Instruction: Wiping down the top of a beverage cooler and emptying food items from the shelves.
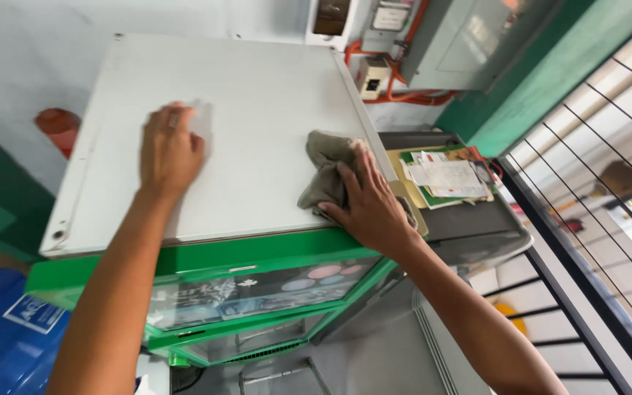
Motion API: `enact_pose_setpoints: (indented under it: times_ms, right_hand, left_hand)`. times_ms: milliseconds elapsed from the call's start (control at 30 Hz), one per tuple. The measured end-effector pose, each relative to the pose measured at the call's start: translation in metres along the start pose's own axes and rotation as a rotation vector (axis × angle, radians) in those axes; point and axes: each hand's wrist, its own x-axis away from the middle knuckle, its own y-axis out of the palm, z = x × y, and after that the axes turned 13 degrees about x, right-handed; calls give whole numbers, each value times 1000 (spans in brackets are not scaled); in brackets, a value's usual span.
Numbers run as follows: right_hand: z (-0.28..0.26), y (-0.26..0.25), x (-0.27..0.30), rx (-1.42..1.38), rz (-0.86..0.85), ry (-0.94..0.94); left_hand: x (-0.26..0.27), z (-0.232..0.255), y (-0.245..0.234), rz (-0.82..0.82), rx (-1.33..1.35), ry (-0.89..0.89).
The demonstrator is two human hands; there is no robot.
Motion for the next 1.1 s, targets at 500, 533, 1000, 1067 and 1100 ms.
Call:
enact_pose_setpoints:
  times_ms: [500,533,1000,1067,1100]
  right_hand:
    - [-161,27,-56,-690,-39,-77]
    - [-150,12,-51,-688,-36,-69]
    - [-12,-1,39,-70,358,622]
    - [-14,-3,43,-147,494,587]
    - [-16,-3,45,-216,623,559]
  left_hand:
    - [54,128,-82,-82,434,-254]
    - [53,130,-81,-88,438,-248]
    - [23,258,76,-481,-4,-22]
    - [19,256,122,-400,93,65]
    - [18,253,144,-326,198,157]
